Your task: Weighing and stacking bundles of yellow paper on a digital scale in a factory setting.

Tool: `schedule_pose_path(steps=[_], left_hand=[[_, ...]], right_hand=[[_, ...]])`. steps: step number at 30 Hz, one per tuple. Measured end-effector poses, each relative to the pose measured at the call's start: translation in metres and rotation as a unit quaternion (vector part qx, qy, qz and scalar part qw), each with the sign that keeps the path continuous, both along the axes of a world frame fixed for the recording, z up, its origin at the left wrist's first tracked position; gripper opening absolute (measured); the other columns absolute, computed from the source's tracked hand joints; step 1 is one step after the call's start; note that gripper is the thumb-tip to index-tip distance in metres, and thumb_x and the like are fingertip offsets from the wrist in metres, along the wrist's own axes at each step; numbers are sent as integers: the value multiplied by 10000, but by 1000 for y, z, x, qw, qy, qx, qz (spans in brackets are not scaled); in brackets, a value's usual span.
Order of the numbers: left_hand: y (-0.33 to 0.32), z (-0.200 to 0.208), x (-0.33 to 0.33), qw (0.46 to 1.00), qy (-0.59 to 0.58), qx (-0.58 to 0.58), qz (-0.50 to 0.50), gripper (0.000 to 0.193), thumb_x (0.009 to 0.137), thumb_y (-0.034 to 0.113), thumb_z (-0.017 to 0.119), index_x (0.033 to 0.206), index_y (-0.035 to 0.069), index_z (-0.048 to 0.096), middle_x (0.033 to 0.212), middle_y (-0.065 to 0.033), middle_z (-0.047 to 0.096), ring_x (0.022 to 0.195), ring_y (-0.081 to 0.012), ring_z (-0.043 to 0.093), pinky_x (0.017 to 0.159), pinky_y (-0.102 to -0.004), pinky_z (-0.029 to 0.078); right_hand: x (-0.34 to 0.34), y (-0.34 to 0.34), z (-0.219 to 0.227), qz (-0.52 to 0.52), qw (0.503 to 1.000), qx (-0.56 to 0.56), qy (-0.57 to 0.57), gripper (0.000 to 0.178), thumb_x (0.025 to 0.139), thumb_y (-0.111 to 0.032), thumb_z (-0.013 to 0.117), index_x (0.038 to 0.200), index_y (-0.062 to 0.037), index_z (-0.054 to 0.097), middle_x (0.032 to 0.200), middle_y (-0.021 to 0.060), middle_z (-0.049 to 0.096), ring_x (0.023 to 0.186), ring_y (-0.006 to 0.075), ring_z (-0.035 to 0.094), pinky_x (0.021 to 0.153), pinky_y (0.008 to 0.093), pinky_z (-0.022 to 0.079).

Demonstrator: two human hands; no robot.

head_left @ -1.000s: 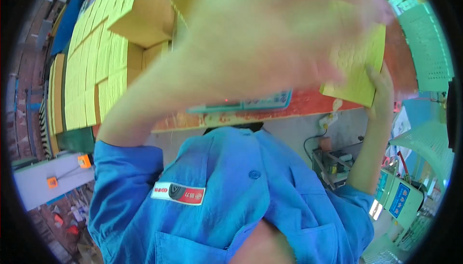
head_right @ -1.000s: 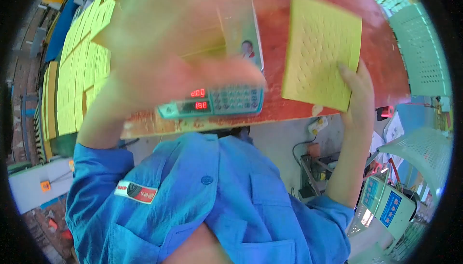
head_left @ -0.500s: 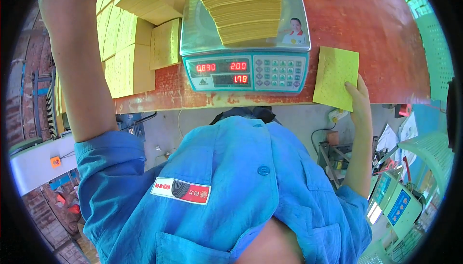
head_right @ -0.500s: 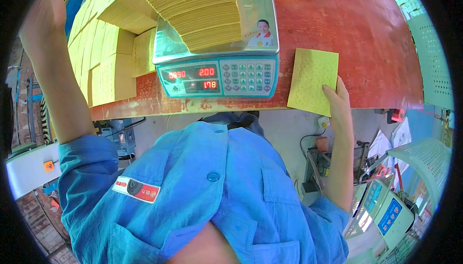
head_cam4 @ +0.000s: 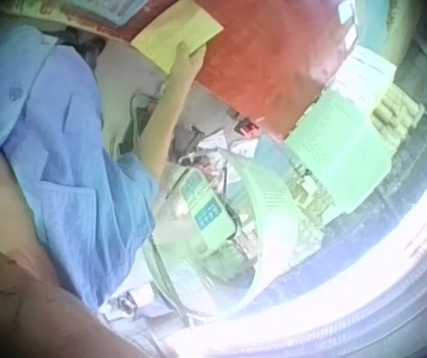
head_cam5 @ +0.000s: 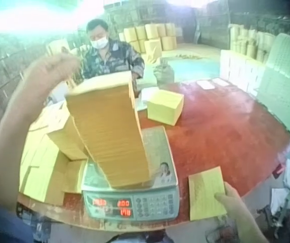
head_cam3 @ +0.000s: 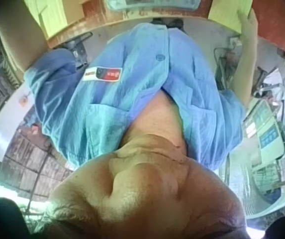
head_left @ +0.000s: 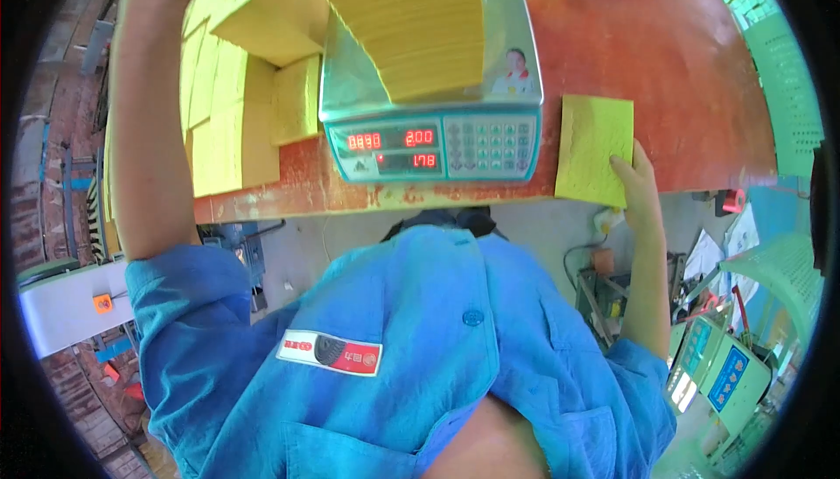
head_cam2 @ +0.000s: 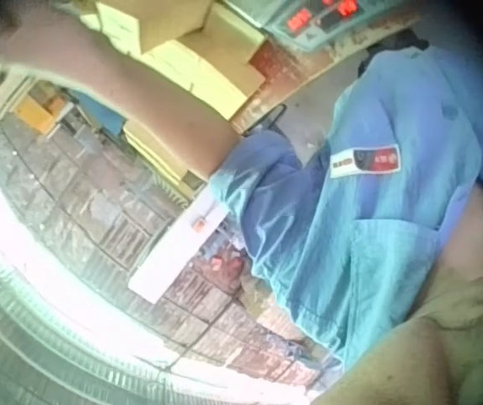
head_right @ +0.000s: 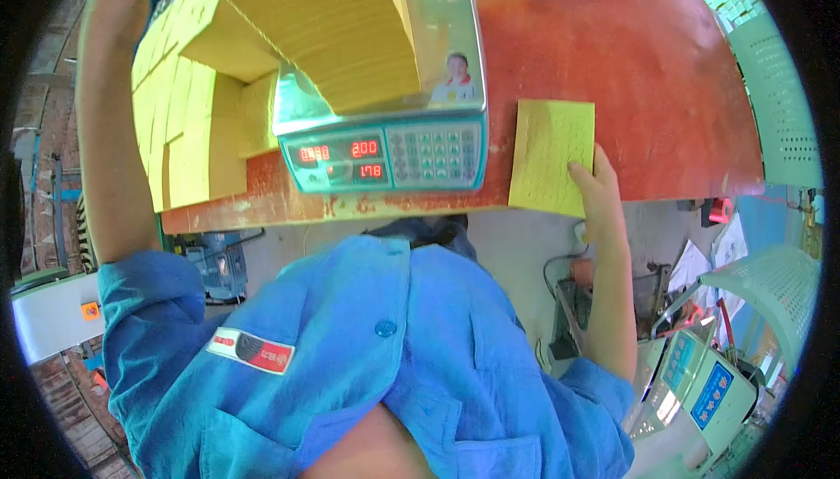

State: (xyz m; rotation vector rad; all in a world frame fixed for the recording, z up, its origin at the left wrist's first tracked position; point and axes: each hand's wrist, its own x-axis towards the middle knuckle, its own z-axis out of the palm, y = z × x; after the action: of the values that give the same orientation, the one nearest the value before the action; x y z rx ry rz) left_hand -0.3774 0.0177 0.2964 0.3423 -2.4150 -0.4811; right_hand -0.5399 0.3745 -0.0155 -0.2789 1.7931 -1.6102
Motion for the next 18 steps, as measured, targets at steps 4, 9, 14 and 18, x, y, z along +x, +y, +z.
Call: schedule_pose_path(steps=[4,9,14,18], left_hand=[[-104,-31,-38,981,9,192,7,593,881,476,632,1261,27,558,1236,-105,601,1092,-220,572,928,-370,454],[-99,-44,-49,872,-95,478,-43,547,921,448,600,1261,21,568,1174,-72,646,1032,-132,623,886,-285,496],[-74,-42,-34,816,-137,562,-1,466,919,380,613,1232,37,582,1147,-79,662,956,-131,654,814,-275,521],[-68,-41,-38,781,-157,604,-5,473,929,364,577,1268,35,546,1161,-97,656,986,-166,657,852,-310,526]], right_hand=[[-5,3,-7,15,990,40,131,444,898,-42,524,1335,5,459,1233,110,579,1054,169,582,917,313,461],[-26,-35,42,-95,910,85,395,433,934,-144,576,1338,-20,485,1198,104,612,978,145,614,842,287,495],[-32,-190,99,18,945,-196,262,418,991,-275,505,1295,10,529,1206,89,622,1059,135,574,903,294,455],[-47,-294,88,75,949,-302,43,468,1011,-382,417,1258,-7,549,1179,60,605,1089,128,529,928,295,421]])
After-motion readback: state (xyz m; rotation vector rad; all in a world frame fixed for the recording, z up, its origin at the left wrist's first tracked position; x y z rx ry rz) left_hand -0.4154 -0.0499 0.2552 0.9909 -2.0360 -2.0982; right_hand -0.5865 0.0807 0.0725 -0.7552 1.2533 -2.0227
